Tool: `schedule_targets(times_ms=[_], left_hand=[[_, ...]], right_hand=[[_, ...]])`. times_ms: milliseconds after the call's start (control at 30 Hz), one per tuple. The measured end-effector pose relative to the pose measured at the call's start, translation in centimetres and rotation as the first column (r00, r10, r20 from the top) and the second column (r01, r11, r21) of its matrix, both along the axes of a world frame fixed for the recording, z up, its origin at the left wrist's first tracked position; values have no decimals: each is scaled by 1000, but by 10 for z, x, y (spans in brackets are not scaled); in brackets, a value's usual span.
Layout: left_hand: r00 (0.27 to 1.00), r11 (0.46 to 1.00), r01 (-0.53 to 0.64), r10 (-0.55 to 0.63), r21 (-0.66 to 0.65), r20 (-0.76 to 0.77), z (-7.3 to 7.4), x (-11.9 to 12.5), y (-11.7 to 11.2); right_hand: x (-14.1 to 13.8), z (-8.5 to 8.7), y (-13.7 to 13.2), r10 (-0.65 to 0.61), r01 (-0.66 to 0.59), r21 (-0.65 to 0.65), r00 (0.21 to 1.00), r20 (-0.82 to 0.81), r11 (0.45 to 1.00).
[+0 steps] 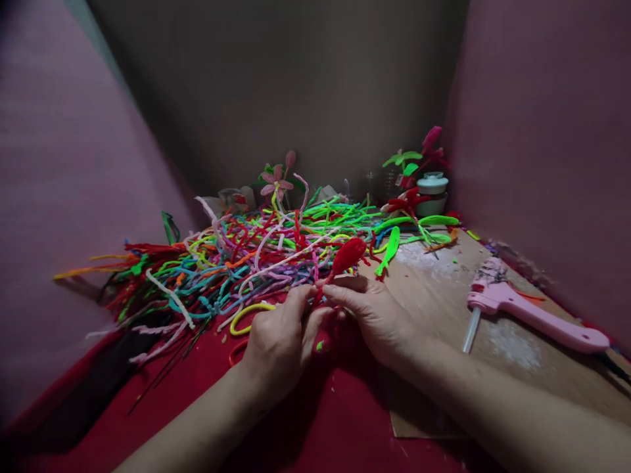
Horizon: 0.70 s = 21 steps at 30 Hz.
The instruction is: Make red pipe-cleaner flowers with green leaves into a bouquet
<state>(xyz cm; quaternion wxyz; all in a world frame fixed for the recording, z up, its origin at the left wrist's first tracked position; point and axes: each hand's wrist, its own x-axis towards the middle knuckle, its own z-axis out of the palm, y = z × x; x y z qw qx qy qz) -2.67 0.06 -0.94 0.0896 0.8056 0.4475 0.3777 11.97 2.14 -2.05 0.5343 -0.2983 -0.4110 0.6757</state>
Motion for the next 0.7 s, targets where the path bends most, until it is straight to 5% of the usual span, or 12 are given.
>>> schedule_targets(times_ms=[167,300,500,700], left_hand=[[972,991,-5,36,130,-232,2,0,1],[968,994,-4,30,105,-249,4,1,2],[993,988,35,-17,-149,120,10,1,3],[898,869,200,21,-452,439,17,3,5]], right_hand=[[2,-8,1,-10,7,42,997,83,999],[2,-4,-1,-22,14,59,991,134,998],[2,-1,-1,33,-41,75,994,104,996],[3,-7,3,32,-42,72,991,129,996]])
